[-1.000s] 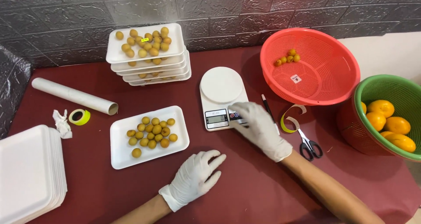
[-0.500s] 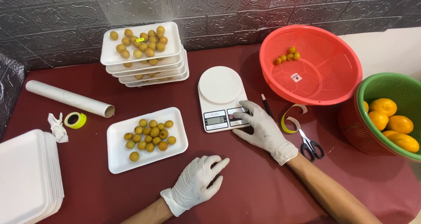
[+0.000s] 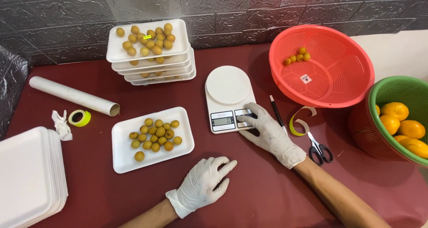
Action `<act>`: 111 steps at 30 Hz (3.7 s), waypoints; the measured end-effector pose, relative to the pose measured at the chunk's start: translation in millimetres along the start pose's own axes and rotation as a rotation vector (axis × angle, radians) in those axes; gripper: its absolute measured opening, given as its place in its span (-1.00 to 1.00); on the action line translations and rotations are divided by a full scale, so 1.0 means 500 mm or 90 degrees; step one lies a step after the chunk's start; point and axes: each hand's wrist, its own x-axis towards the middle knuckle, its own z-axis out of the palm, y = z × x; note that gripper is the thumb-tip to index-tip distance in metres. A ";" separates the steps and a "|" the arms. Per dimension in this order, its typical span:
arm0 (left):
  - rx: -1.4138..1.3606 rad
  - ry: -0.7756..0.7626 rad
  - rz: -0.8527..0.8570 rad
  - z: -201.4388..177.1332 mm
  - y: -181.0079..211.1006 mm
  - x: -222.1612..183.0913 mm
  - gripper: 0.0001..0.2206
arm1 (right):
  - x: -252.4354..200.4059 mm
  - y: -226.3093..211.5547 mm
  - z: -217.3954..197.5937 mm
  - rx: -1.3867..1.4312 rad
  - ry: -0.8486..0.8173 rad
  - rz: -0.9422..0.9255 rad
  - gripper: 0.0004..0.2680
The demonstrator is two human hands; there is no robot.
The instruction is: Weighing a tray of longans on a digital scale and then wrapping the tray with plastic cling film.
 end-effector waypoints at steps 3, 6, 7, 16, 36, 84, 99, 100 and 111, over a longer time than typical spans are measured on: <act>-0.001 0.008 0.005 0.001 0.001 -0.001 -0.57 | -0.006 0.007 0.007 -0.038 0.040 -0.037 -0.71; 0.022 0.011 0.018 0.000 0.001 0.000 -0.58 | 0.005 -0.008 -0.003 -0.035 0.016 0.012 -0.67; 0.022 0.012 0.017 -0.001 0.001 -0.001 -0.58 | 0.014 -0.014 -0.007 -0.035 0.015 0.011 -0.67; 0.034 0.009 0.018 0.001 0.000 -0.003 -0.59 | 0.111 0.014 0.021 -0.056 0.047 0.055 -0.70; 0.015 0.017 0.020 -0.007 0.003 -0.001 -0.59 | 0.233 0.034 0.088 -0.423 0.194 0.102 -0.60; -0.010 0.160 -0.871 -0.273 -0.320 -0.246 -0.55 | 0.245 -0.163 0.138 0.527 -0.245 0.459 -0.68; -0.260 0.268 -0.832 -0.313 -0.206 -0.176 -0.66 | 0.228 -0.132 0.147 0.585 -0.218 0.475 -0.74; -0.259 0.266 -0.830 -0.313 -0.200 -0.169 -0.66 | 0.224 -0.133 0.134 0.585 -0.216 0.476 -0.74; -0.359 0.265 -0.727 -0.219 -0.203 -0.053 -0.67 | 0.128 -0.048 -0.003 0.543 -0.107 0.549 -0.74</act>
